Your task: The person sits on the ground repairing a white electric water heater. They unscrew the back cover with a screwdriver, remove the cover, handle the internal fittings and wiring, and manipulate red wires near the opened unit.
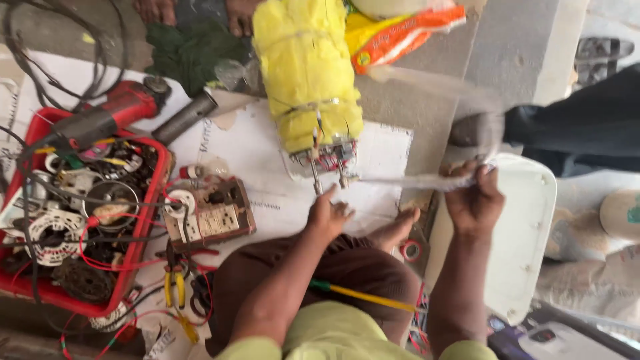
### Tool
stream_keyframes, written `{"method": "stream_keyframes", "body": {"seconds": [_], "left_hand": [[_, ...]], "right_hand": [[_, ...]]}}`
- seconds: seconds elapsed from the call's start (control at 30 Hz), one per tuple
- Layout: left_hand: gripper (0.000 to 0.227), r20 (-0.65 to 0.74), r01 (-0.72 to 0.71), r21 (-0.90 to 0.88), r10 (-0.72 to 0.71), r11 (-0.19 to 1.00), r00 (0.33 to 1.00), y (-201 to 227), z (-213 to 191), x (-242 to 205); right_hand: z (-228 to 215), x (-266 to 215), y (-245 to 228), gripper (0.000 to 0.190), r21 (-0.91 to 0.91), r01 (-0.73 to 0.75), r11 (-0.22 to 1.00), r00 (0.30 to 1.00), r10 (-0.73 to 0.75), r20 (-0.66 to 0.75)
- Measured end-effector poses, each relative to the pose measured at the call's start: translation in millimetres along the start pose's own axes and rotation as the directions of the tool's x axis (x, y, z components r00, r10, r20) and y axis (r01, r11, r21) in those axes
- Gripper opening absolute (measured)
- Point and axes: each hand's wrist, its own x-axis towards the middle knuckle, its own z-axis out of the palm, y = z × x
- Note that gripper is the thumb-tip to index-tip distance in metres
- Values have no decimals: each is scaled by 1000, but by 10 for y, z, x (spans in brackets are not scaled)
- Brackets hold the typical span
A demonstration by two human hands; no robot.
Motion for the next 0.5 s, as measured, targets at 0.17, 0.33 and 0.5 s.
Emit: {"method": "stream_keyframes", "body": {"seconds": [0.17, 0.33, 0.5], "left_hand": [[27, 131, 7, -182, 18, 983, 991, -189, -6, 63], [52, 470, -573, 156, 450, 804, 759, 130, 665, -879], [89, 587, -451, 193, 265, 872, 765, 783, 1176, -1835]], "right_hand": [[540, -342, -314, 56, -173, 37, 984, 986, -7, 169], [625, -541, -429, 44, -660, 154, 736, 985, -164, 47], [1545, -1125, 71, 36, -752, 407, 519, 585, 484, 650]]}}
